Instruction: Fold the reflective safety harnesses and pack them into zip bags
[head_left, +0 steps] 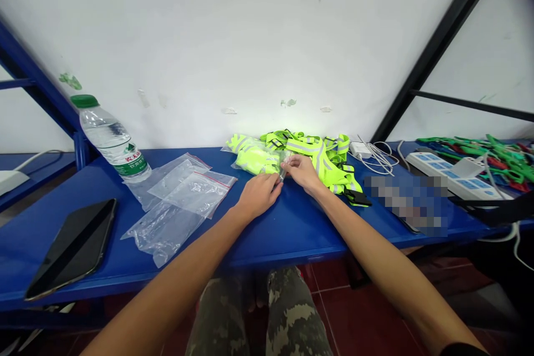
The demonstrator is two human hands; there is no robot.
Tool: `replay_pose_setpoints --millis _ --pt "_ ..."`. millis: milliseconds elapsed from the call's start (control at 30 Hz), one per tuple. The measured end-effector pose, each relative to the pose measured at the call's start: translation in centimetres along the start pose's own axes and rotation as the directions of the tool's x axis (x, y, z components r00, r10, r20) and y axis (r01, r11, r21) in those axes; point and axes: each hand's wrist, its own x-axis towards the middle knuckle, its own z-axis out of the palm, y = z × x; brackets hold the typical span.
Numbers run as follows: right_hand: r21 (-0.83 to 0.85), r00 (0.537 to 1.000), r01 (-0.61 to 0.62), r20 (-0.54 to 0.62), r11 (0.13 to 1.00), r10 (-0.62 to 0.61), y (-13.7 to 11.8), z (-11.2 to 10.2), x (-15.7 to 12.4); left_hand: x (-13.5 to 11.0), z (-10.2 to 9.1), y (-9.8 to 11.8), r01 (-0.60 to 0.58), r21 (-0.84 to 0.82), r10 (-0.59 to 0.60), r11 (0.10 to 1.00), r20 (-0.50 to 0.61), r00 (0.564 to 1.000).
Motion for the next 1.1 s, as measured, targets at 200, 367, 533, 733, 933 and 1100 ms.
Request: replay_pose_setpoints --millis 200,367,533,733,933,1100 --pt "0.037 0.999 0.039 -0.025 0.999 -0.038 -0.3 0.0 0.0 0.0 0.0 0.0 0.03 -0.002 -0.03 1.0 -0.134 0.99" --pt "0.084 1.0 0.009 0.023 0.996 -0.011 -0.7 -0.5 -0.8 0.1 0.1 -0.2 0.081 0.005 -0.079 0.997 -0.176 0.981" --pt "0.093 0.993 -0.088 0.083 0.992 0.08 -0.7 -1.0 -0.9 -0.1 0.1 -0.2 0.101 -0.002 -0.1 0.995 -0.184 0.978" --pt "0.005 0.997 -0.039 0.06 0.999 0.039 -0.6 -0.8 -0.6 0.0 0.0 0.0 0.127 0.001 -0.12 0.992 -0.319 0.94" --pt "-0.043 0.988 0.085 0.131 0.995 -0.079 0.0 -1.4 -0.4 2.0 0.7 -0.5 0.14 0.037 -0.115 0.989 -0.387 0.915" --pt "-0.204 0.952 0.148 0.296 0.968 -0.083 0.1 -2.4 -0.1 3.0 2.0 -1.3 0.166 0.068 -0.136 0.984 -0.315 0.939"
